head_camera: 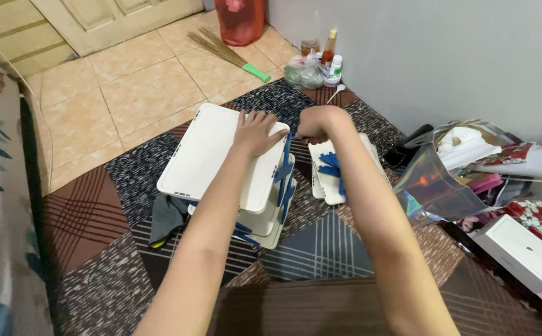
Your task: The person assembles white plastic trays by inserting blue plastic connectors into slots on the tray edges. They stack the trays and secure them with the connectors, repeating the process for multiple units.
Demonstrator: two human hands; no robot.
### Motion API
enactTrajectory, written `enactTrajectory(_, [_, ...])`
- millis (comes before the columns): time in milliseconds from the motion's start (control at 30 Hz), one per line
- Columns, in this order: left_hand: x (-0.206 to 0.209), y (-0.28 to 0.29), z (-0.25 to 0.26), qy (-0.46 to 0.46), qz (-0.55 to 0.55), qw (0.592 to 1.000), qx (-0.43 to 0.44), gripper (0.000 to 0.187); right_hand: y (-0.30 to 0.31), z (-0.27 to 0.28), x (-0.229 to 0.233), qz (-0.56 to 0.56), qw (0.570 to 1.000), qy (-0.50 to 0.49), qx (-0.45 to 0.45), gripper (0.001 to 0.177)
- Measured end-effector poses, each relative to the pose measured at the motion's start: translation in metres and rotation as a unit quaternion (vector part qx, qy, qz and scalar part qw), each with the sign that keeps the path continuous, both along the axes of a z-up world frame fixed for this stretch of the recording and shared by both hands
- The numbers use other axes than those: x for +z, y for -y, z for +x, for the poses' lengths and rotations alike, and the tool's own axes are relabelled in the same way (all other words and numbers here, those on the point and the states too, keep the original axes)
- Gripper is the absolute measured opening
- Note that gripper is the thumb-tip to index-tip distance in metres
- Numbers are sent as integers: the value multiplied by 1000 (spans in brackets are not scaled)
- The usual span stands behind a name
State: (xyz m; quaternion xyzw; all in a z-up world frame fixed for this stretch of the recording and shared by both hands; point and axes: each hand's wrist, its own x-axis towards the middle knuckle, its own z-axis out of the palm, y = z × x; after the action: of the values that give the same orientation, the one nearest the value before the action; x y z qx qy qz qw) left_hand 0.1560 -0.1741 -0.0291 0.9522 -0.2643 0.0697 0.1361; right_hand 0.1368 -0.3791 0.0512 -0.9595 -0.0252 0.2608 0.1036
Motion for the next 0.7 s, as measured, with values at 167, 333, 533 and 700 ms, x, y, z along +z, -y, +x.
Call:
enactTrajectory(167, [5, 7, -1, 22, -29, 999, -22, 69, 24, -60, 25, 147, 986, 38, -67, 33])
enactTrajectory(333, [28, 0, -17, 57, -76, 995, -40, 62, 37, -80, 5, 208, 959, 135, -136, 45])
enactTrajectory(533, [48, -80, -33, 106, -89, 990, 1, 60, 30, -94, -38, 328, 903, 166, -223, 57])
enactTrajectory(700, [10, -179, -42, 57, -162, 966, 196, 59, -17, -127, -77, 453, 856, 137, -208, 60])
